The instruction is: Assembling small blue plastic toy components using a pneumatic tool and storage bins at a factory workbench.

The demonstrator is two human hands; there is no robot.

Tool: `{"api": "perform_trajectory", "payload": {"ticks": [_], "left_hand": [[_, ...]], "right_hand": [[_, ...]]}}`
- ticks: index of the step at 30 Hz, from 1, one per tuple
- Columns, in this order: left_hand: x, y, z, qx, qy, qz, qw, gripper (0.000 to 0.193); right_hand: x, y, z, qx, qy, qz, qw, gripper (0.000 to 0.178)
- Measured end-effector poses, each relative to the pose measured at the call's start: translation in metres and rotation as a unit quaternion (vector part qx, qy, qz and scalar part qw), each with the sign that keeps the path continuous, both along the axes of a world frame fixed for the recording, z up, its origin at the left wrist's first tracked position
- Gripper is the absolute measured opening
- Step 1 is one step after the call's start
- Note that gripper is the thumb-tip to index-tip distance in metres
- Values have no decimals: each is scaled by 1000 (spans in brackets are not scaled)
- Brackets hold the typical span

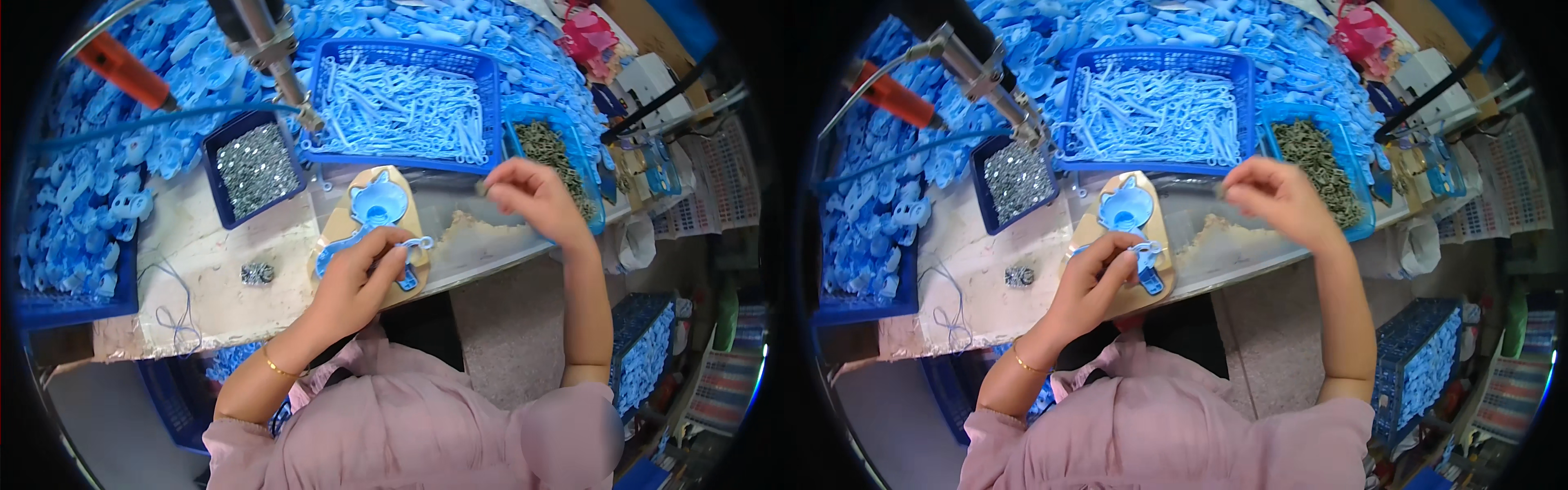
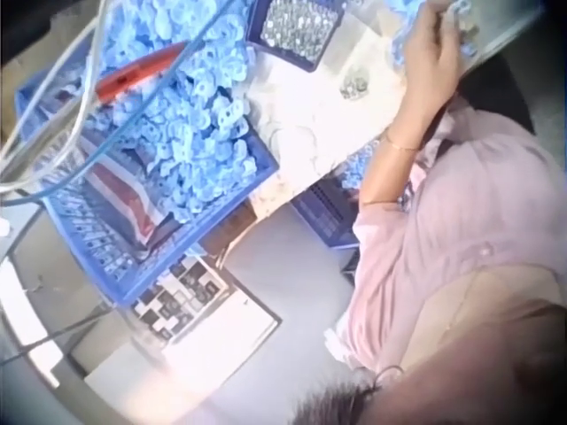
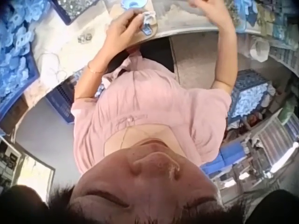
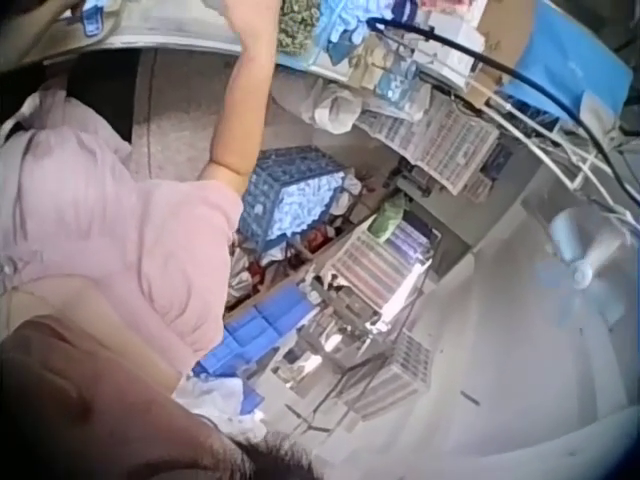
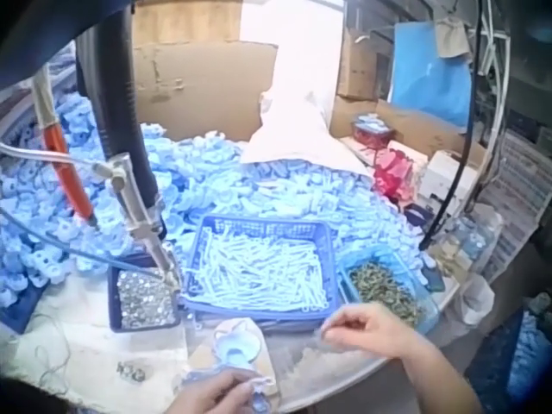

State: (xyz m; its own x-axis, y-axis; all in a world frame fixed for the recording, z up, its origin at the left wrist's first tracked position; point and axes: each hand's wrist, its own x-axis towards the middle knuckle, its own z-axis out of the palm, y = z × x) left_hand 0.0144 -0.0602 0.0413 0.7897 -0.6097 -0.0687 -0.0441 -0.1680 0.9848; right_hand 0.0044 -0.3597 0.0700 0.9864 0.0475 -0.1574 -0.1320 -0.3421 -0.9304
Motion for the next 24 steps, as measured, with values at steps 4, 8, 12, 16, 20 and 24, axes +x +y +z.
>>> {"api": "perform_trajectory", "payload": {"ticks": [4,8,12,16,20,24], "left_hand": [[-2,-3,-5,-22,51,8,998,18],[-4,1,-11,-50,26,10,998,18],[-7,5,-14,-46,6,18,999,19],[-9,7,-4,25,-41,9,999,16],[-10,10,-7,38,-114,-7,993,16],[-7,14,3,68,-3,-79,995,16]], "right_hand": [[-8,60,1,49,27,88,995,19],[-9,75,3,70,25,126,989,18],[-8,78,7,29,12,157,987,19],[-1,76,11,30,52,197,979,22],[7,73,13,28,57,237,969,21],[11,70,7,83,112,291,946,25]]}}
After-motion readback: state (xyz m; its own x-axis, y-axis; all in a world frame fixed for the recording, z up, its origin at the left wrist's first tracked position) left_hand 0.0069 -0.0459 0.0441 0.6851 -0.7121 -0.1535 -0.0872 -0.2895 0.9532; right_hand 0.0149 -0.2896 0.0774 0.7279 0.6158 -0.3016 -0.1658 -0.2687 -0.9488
